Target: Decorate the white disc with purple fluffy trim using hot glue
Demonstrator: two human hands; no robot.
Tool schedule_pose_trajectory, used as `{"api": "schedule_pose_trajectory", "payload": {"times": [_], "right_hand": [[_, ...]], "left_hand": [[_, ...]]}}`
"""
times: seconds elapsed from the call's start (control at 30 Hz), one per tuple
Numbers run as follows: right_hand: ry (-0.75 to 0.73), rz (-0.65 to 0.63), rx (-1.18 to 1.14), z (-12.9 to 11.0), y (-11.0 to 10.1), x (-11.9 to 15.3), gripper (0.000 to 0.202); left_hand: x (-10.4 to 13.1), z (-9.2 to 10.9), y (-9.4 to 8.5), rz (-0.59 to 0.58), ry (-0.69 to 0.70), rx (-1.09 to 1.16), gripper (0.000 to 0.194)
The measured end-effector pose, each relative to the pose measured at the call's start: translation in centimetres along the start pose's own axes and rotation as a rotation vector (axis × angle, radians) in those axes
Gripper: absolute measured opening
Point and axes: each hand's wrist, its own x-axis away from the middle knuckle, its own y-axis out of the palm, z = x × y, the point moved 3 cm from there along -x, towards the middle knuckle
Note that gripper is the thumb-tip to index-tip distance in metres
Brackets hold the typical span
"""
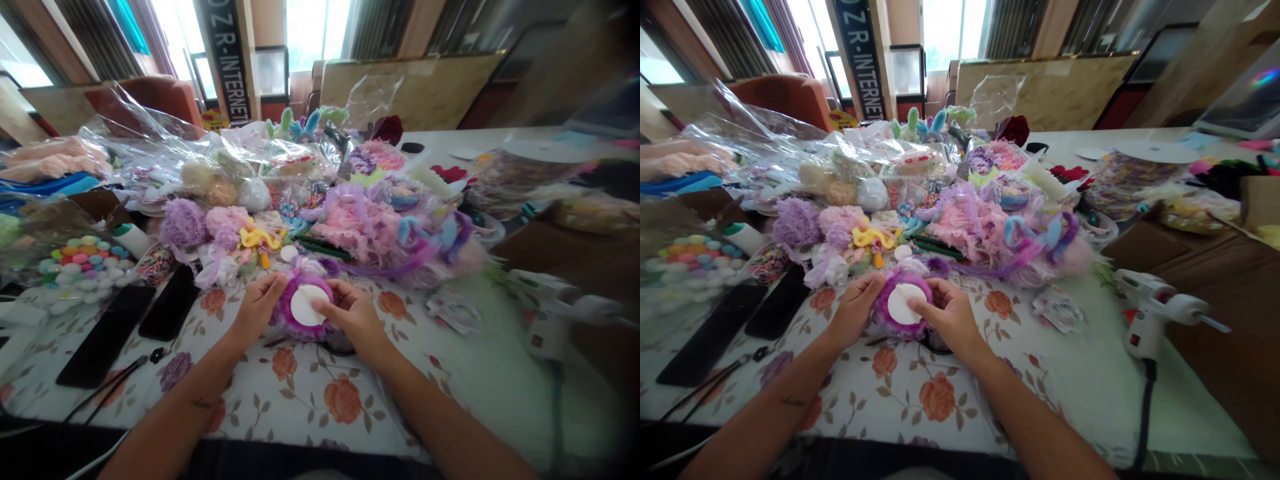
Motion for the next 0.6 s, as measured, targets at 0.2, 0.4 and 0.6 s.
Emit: {"api": "schedule_pose_trajectory", "payload": {"times": [0.2,0.4,0.6], "right_hand": [[0.001,0.035,-0.059,-0.3,-0.1,0.2,0.038],[0.020,0.025,-0.149,-0.4,0.1,0.2,0.033],[0.042,0.012,-0.189,0.1,-0.2,0.0,0.032]], "left_hand": [[0.1,0.0,0.5,-0.086,-0.013,0.090,0.041],[0.1,0.7,0.4,-0.047,0.050,-0.092,0.037],[0.1,0.4,0.1,0.028,0.124,-0.190,0.039]]}}
